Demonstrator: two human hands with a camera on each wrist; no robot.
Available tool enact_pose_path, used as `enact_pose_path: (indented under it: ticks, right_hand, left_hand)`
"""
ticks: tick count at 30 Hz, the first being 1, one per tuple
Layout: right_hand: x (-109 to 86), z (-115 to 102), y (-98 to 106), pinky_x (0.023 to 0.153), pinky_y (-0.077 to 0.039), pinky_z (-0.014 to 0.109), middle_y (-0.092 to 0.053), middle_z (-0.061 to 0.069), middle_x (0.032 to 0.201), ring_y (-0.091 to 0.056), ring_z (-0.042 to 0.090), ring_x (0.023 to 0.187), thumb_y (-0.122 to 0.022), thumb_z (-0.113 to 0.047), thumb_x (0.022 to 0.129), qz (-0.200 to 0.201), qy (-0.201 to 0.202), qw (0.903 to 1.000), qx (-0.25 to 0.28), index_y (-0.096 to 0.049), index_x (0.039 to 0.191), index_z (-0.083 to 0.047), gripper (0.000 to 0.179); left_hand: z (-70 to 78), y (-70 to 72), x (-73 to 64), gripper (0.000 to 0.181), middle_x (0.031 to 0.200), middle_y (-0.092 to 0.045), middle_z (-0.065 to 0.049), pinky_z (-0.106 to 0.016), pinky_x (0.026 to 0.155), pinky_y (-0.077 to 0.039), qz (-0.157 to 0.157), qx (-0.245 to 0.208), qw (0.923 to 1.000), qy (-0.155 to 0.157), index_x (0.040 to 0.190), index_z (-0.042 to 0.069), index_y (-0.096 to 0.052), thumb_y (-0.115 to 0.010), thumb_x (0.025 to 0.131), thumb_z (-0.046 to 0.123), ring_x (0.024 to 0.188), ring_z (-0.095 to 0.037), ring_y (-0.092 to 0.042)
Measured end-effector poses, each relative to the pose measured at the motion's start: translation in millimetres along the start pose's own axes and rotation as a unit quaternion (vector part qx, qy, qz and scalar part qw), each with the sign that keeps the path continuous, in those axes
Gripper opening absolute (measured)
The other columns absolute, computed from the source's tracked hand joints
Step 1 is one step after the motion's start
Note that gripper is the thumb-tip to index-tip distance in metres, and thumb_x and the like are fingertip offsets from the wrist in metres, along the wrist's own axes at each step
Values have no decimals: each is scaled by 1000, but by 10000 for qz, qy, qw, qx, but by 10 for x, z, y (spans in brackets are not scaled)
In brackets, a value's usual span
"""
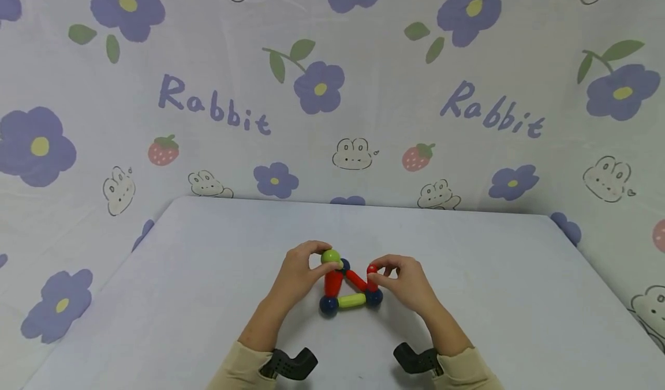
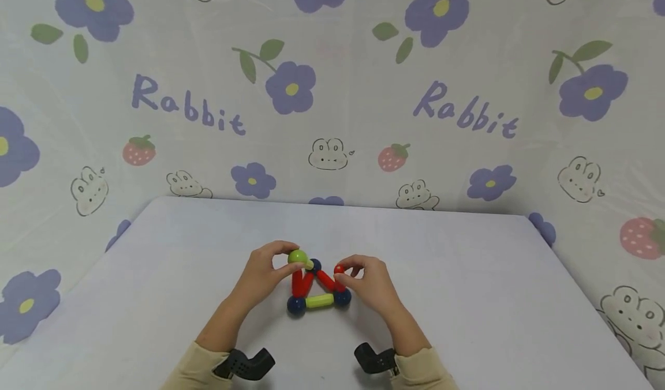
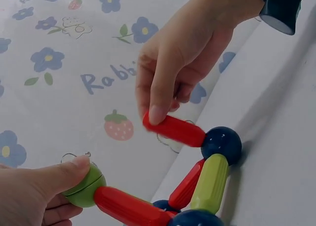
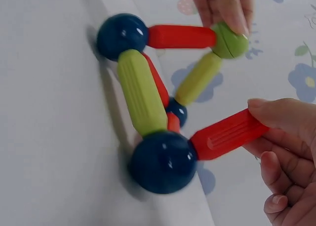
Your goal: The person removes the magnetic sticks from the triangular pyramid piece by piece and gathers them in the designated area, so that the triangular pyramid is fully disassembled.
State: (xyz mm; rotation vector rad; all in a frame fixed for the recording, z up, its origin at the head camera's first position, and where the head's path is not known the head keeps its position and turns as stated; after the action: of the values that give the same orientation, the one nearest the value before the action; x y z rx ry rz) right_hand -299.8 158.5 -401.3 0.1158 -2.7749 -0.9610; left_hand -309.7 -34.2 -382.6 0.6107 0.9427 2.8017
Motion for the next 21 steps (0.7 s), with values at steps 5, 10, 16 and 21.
enact_pose_path:
  ticks: [5,10,16,21]
  right_hand:
    - [-16,81,138,53,-36,21,-65,4,81,-49,15,75,-71,-12,81,234,-112,9996,-102,-70,98,-7,18]
    - [-9,196,257,59,-38,22,-64,6,83,-49,16,76,-70,-10,81,435,-135,9987,-242,-69,101,-3,21]
    - [2,407,378,55,-37,22,-60,7,82,-47,17,77,-69,-12,83,517,-420,9976,-213,-69,104,-3,23]
    - [5,574,463,63,-39,23,-61,8,87,-47,17,81,-68,-16,84,511,-651,9965,-91,-68,106,-3,25]
  left_hand:
    - [-103,70,3,38,107,-66,-7,-45,91,-49,20,20,9996,286,112,6,-64,-72,80,24,104,-24,-59]
    - [-219,86,-3,40,109,-66,-7,-45,89,-49,-99,-49,9986,526,117,7,-63,-71,82,25,104,-26,-58]
    - [-335,66,-3,39,105,-66,-6,-46,89,-49,-265,-147,9967,755,114,7,-65,-71,82,27,103,-29,-57]
    - [-408,36,0,35,100,-67,-1,-44,90,-49,-426,-85,9947,932,109,12,-67,-72,80,31,103,-23,-57]
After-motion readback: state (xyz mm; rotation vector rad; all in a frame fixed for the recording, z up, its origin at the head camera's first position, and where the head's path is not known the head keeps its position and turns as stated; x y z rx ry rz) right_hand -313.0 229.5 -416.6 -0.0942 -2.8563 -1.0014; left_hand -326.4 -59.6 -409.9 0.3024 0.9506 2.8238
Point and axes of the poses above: each hand's wrist, its own x-axis towards the middle knuckle, its own y-axis out of the back of the hand, z = x × y, the point moved 8 cm from there along x, towards the middle knuckle
